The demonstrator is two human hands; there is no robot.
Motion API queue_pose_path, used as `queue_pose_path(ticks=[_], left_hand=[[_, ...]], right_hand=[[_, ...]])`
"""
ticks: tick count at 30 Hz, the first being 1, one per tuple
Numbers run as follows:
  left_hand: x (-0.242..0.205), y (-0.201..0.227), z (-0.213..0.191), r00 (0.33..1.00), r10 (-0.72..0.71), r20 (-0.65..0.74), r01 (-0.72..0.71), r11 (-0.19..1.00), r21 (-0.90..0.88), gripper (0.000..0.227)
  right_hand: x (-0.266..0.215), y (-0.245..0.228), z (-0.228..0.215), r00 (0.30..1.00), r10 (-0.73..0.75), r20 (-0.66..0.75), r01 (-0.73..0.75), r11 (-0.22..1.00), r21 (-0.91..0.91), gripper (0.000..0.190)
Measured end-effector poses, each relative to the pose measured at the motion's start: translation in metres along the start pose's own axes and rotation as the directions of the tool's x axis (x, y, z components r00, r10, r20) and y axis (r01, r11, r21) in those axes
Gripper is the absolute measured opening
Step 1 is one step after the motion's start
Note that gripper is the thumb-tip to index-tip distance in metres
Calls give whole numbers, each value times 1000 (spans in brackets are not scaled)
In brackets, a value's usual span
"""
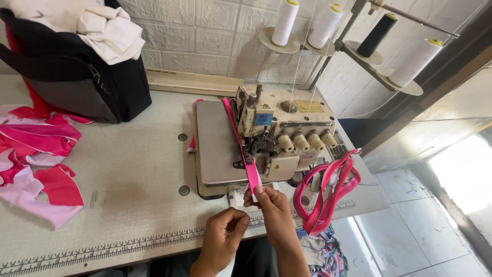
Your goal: Sewing and finishing the edges of pink fabric strips using an overlock sewing machine
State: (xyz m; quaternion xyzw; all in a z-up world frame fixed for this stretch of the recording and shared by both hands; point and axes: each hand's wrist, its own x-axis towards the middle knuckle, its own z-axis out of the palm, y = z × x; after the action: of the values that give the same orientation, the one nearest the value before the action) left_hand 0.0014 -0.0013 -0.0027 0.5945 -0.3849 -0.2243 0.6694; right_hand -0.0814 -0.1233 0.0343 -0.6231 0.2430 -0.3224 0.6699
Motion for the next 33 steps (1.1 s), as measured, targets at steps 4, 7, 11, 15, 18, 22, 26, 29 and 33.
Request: queue_pose_path(ticks=[4, 7, 11, 15, 18, 22, 26, 29, 33], left_hand=[[2, -3, 4, 999, 20, 48, -22, 999, 49, 16], [13, 0, 11, 984, -81, -157, 60, 989, -137, 33], [32, 33, 16, 950, -214, -226, 175, 968, -178, 26], [39, 44, 19, 985, -110, -133, 88, 983, -163, 23], [41, 23, 18, 977, -141, -159, 122, 985, -121, 18], [39, 40, 15, 950, -290, -114, 274, 952, -139, 16], [40, 44, 12, 949, -302, -89, 288, 947, -141, 19], [39, 38, 11, 948, -305, -95, 291, 947, -136, 20], [39, 35, 11, 947, -299, -114, 276, 944, -182, 23]], right_hand=[[1, 7, -5, 995, 84, 59, -94, 976, 197, 33], [2, 15, -2, 996, 31, 80, -48, 971, 234, 38], [-4, 7, 1, 999, -51, 2, 51, 994, -96, 39], [-8, 2, 0, 997, -73, 15, 74, 987, -144, 40], [-7, 1, -11, 995, -86, -53, 70, 967, -243, 47], [0, -4, -11, 994, -83, -69, 72, 986, -148, 43], [5, 0, -5, 996, -60, -60, 52, 990, -130, 30], [3, 3, -2, 995, -62, -79, 57, 996, -74, 24], [3, -1, 1, 991, -39, -127, 32, 998, -56, 28]])
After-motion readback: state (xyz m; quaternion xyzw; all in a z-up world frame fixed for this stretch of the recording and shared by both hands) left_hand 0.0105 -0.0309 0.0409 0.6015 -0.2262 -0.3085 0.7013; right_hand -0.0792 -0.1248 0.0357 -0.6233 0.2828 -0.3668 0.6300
